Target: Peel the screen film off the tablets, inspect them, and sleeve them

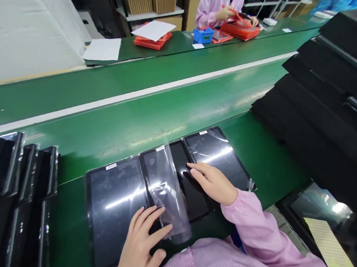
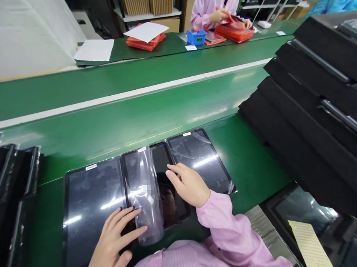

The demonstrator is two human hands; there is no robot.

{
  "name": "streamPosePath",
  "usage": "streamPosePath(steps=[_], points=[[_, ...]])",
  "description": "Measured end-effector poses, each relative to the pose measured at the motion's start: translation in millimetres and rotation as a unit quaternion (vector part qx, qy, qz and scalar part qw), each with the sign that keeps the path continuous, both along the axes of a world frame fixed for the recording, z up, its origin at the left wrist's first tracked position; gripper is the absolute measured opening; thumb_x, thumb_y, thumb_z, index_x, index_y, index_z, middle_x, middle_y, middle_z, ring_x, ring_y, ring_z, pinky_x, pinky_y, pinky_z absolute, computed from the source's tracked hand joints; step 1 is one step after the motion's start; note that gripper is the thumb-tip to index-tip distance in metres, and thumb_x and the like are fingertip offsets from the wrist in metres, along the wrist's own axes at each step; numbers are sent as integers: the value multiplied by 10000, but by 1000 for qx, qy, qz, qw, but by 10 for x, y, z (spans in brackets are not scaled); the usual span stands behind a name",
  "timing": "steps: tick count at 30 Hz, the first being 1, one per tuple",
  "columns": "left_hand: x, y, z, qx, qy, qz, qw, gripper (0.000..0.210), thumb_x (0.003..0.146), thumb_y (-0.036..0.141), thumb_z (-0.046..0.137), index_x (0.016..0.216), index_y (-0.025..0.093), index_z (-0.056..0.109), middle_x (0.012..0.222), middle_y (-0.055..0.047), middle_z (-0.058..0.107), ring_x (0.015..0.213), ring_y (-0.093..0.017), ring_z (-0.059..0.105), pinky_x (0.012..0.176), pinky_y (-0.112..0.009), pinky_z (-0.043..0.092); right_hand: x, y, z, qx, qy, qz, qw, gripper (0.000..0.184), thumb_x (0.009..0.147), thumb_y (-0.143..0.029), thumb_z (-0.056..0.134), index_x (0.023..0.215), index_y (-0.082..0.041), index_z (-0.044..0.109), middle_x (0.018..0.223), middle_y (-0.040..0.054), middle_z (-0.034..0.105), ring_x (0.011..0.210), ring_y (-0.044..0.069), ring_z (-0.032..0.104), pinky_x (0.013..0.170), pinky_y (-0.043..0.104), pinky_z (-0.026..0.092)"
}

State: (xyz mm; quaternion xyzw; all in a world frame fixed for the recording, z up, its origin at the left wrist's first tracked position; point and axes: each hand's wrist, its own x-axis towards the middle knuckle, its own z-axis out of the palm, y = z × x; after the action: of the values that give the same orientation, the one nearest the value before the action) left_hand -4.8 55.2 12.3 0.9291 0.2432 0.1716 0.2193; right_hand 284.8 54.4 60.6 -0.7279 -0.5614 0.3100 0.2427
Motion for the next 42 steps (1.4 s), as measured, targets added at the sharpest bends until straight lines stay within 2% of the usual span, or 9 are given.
streamPosePath(steps=[4, 8, 11, 14, 21, 25, 29, 35, 42], points=[[95, -11, 16, 36, -3, 96, 995, 321, 928, 195, 518, 1221, 279, 617, 1428, -79, 499, 1325, -278, 437, 1093, -525, 350, 7, 258, 9, -12, 21, -20, 1000, 484, 954, -487, 404, 1152, -160, 701, 964, 88, 718, 860, 235, 680, 822, 396, 525], [212, -33, 29, 65, 59, 214, 973, 506, 928, 242, 542, 1420, 168, 446, 1474, -164, 444, 1401, -324, 356, 1107, -575, 345, -22, 443, -58, -15, 3, -52, 999, 480, 848, -480, 571, 1178, -145, 671, 875, 61, 715, 660, 195, 649, 727, 383, 533], [255, -39, 43, 51, 112, 249, 961, 651, 934, 295, 499, 1510, 85, 282, 1548, -193, 356, 1471, -337, 245, 1118, -588, 348, -16, 482, -105, 10, 35, -43, 998, 362, 836, -394, 578, 1085, -163, 703, 830, 52, 727, 681, 196, 669, 702, 360, 545], [263, -38, 58, 36, 143, 247, 958, 760, 896, 303, 494, 1541, 53, 178, 1581, -191, 306, 1497, -328, 191, 1137, -588, 337, 10, 443, -74, 50, 74, -14, 996, 250, 846, -376, 590, 908, -192, 748, 864, 65, 751, 754, 207, 696, 673, 328, 561], [217, -17, 79, 12, 168, 229, 959, 918, 802, 330, 537, 1565, 78, 94, 1619, -159, 231, 1503, -317, 190, 1167, -564, 317, 230, 260, 67, 82, 145, 22, 986, 107, 811, -323, 727, 775, -228, 761, 781, 36, 734, 704, 171, 686, 649, 264, 563], [194, 4, 88, -2, 168, 219, 961, 972, 779, 334, 546, 1574, 106, 37, 1624, -153, 216, 1494, -321, 219, 1166, -555, 324, 504, 154, -61, 105, 222, 45, 968, 130, 827, -325, 737, 732, -237, 744, 753, 42, 701, 748, 188, 669, 694, 295, 556], [188, 16, 98, -12, 164, 216, 963, 996, 763, 327, 558, 1577, 119, 23, 1622, -154, 221, 1486, -331, 238, 1158, -561, 330, 685, 53, -203, 78, 277, 51, 956, 198, 808, -370, 761, 667, -236, 724, 764, 58, 661, 779, 212, 651, 739, 352, 561], [182, 14, 106, -7, 158, 212, 964, 997, 749, 322, 568, 1574, 101, 53, 1614, -166, 239, 1480, -340, 251, 1149, -564, 338, 711, -18, -234, 35, 299, 39, 953, 300, 800, -396, 753, 563, -229, 674, 726, 56, 604, 773, 227, 621, 771, 405, 541], [173, 1, 103, -2, 162, 212, 964, 999, 748, 333, 573, 1576, 109, 62, 1611, -161, 252, 1475, -343, 266, 1142, -560, 351, 723, -22, -271, 45, 308, 58, 949, 277, 788, -328, 740, 540, -230, 665, 702, 41, 594, 719, 208, 597, 743, 389, 521]])
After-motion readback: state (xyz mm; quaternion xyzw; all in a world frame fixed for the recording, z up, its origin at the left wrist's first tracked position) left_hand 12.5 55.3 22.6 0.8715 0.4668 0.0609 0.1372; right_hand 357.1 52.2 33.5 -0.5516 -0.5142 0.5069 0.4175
